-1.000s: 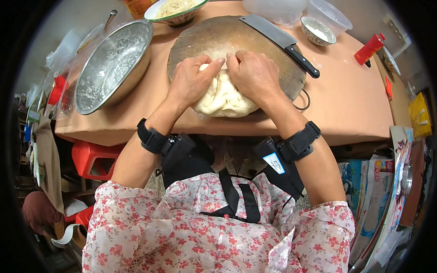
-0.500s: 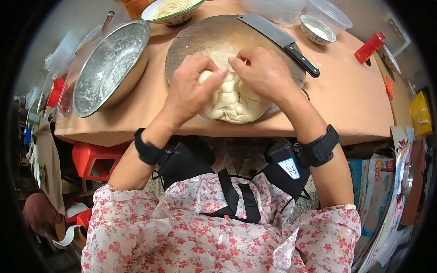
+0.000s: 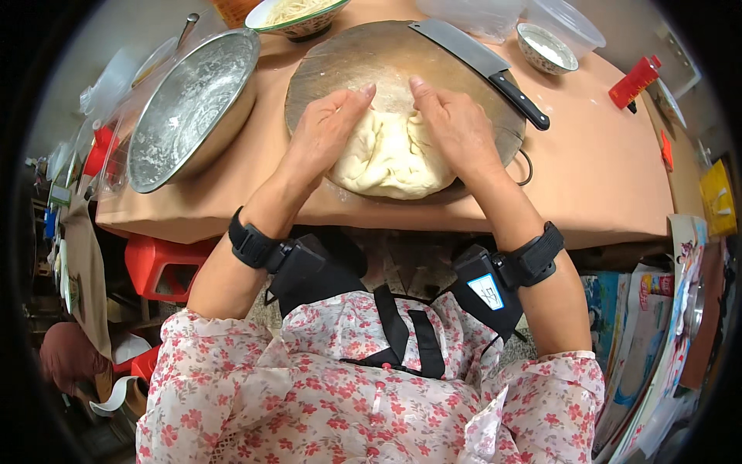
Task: Cutting and kneading dough on a wooden board.
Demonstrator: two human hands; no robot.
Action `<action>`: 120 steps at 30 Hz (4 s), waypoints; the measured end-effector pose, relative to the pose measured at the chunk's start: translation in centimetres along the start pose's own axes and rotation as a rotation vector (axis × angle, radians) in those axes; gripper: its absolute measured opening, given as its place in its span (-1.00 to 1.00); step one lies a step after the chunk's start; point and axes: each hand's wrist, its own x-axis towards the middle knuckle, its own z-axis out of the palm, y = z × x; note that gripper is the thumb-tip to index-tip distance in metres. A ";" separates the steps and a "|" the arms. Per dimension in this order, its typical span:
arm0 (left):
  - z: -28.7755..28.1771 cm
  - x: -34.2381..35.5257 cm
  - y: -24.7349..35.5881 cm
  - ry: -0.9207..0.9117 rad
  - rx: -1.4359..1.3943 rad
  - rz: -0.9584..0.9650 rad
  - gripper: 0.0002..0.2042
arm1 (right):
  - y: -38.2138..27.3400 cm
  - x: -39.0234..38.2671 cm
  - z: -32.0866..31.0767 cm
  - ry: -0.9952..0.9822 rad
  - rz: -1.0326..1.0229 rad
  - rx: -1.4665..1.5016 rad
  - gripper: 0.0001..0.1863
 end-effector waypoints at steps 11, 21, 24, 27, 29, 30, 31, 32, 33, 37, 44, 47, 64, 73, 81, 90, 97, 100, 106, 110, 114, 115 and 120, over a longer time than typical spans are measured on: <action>0.5 -1.2 3.2 0.178 0.003 0.449 -0.86 | -2.5 -0.5 -0.2 0.050 -0.220 0.201 -0.68; 1.3 -4.3 1.1 0.307 0.539 0.882 -0.67 | -1.9 -4.4 0.3 0.188 -0.615 -0.423 -0.81; 1.6 -5.3 -0.1 0.326 0.605 0.957 -0.66 | -1.4 -5.4 0.6 0.309 -0.775 -0.431 -0.73; 1.9 -5.9 -0.7 0.352 0.649 0.991 -0.66 | -1.3 -5.9 0.8 0.337 -0.803 -0.452 -0.71; 1.9 -5.9 -0.8 0.360 0.657 0.982 -0.68 | -0.9 -5.6 0.9 0.345 -0.813 -0.434 -0.72; 2.0 -5.8 -0.8 0.357 0.656 0.978 -0.68 | -0.7 -5.3 1.0 0.355 -0.825 -0.418 -0.72; 2.0 -5.4 -0.6 0.352 0.654 0.960 -0.69 | -0.6 -5.0 1.1 0.351 -0.822 -0.417 -0.72; 2.0 -5.1 -0.4 0.348 0.653 0.941 -0.70 | -0.6 -4.7 1.1 0.330 -0.783 -0.415 -0.77; 1.9 -4.7 -0.2 0.346 0.654 0.937 -0.70 | -0.6 -4.4 1.2 0.310 -0.745 -0.410 -0.82; 1.9 -2.6 0.2 0.306 0.651 0.862 -0.72 | -0.3 -2.7 1.4 0.240 -0.655 -0.488 -0.91; 1.7 1.5 -0.1 0.229 0.643 0.667 -0.89 | -1.3 0.7 1.6 0.061 -0.368 -0.453 -0.77; 1.8 1.5 0.2 0.222 0.549 0.612 -0.89 | -0.9 0.8 1.7 0.065 -0.322 -0.407 -0.76; -0.8 -3.4 -2.6 0.109 0.720 0.862 -0.36 | 2.0 -5.2 0.4 0.152 -0.758 -0.503 -0.23; -0.9 0.8 -0.8 0.086 0.421 0.741 -0.72 | 2.0 -0.3 0.5 0.201 -0.726 -0.391 -0.53; -1.2 6.0 0.5 -0.016 0.379 0.330 -0.54 | 1.5 5.3 0.2 -0.041 -0.271 -0.045 -0.40; -1.2 9.9 -1.8 -0.039 0.389 0.247 -0.60 | 3.6 8.4 1.5 0.000 -0.220 0.040 -0.45; -0.4 9.0 -1.7 0.123 0.512 0.455 -0.70 | 2.5 6.2 1.8 0.337 -0.403 -0.252 -0.82; -0.4 8.1 -1.4 0.154 0.502 0.505 -0.71 | 2.4 5.1 1.5 0.280 -0.497 -0.227 -0.85; -0.8 6.5 -0.9 0.139 0.537 0.507 -0.68 | 2.8 3.6 0.6 0.114 -0.439 -0.032 -0.62; -1.2 4.0 -0.9 0.051 0.702 0.641 -0.42 | 2.7 2.5 0.1 0.090 -0.474 -0.207 -0.39; -1.2 0.6 -0.8 0.012 0.749 0.671 -0.19 | 2.1 -0.5 -0.2 0.064 -0.508 -0.298 -0.35; -1.4 -0.1 -1.2 0.016 0.752 0.666 -0.19 | 2.0 -1.3 0.2 0.116 -0.574 -0.329 -0.32; -1.1 -0.1 -1.4 0.033 0.786 0.707 -0.23 | 2.4 -1.5 0.9 0.223 -0.685 -0.459 -0.19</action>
